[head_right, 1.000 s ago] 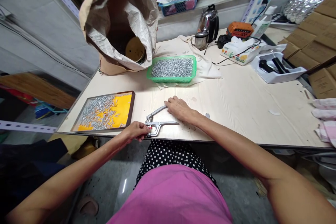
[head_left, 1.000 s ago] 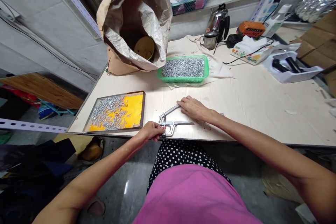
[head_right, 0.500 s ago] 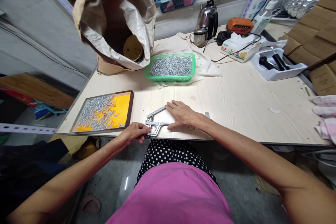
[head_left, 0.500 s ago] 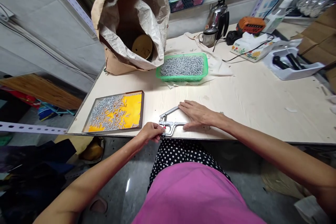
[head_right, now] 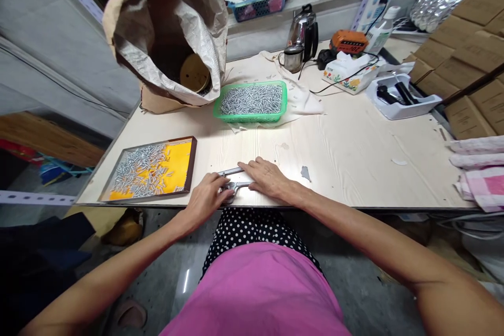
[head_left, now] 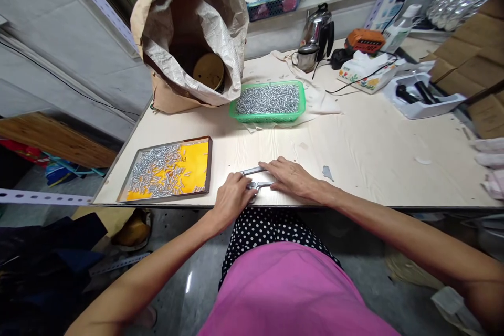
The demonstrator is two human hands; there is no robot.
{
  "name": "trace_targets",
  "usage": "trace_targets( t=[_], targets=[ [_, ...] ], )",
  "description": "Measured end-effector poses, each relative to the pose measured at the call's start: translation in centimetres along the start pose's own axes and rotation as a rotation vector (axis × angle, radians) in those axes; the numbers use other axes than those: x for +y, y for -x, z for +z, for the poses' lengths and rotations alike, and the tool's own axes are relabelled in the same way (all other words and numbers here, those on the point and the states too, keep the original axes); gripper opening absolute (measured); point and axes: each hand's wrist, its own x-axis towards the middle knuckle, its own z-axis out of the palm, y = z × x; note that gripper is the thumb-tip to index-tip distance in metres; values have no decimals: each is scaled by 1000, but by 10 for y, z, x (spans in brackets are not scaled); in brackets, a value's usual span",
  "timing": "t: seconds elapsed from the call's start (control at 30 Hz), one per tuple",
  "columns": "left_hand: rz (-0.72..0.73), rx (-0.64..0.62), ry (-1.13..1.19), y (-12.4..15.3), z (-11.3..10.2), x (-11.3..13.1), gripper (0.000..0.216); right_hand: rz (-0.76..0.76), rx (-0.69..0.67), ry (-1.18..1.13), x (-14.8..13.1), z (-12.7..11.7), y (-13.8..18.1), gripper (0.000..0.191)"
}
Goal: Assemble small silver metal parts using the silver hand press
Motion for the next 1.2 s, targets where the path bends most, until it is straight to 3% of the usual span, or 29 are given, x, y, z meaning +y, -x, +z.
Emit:
trace_targets(
  t=[0.1, 0.2, 0.27, 0.4, 0.53, 0.87, 0.93, 1.07, 1.13, 1.2],
  targets=[
    [193, -48, -93, -25, 9, 9, 46, 18, 12, -13, 0, 5, 1, 69],
    [271, -142, -149, -46, 13, 10, 52, 107, 13, 15, -1, 6, 2, 78],
    [300, -175, -182, -53, 14, 8, 52, 190, -16, 70, -4, 4, 0, 71],
    [271, -165, -188, -53, 14, 5, 49, 211, -64, 172, -11, -1, -6, 38],
    [206, -141, -171, -51, 14, 6, 31, 158, -62, 224, -10, 3, -11, 22],
    [221, -167, -174, -54, 12, 10, 30, 96, -22, 215, -2, 17, -13, 23],
    [200, -125, -159, -52, 15, 9, 29, 90, 20, 196, 4, 16, -12, 27],
    [185, 109, -20, -30, 20, -6, 47, 18, 100, 81, 22, 11, -8, 66],
    [122, 237, 60, -13, 17, -17, 38, 17, 144, 43, 28, 9, -4, 65],
    [-20, 272, 90, 3, 11, -28, 26, 25, 145, 28, 28, 10, 0, 50]
  ],
)
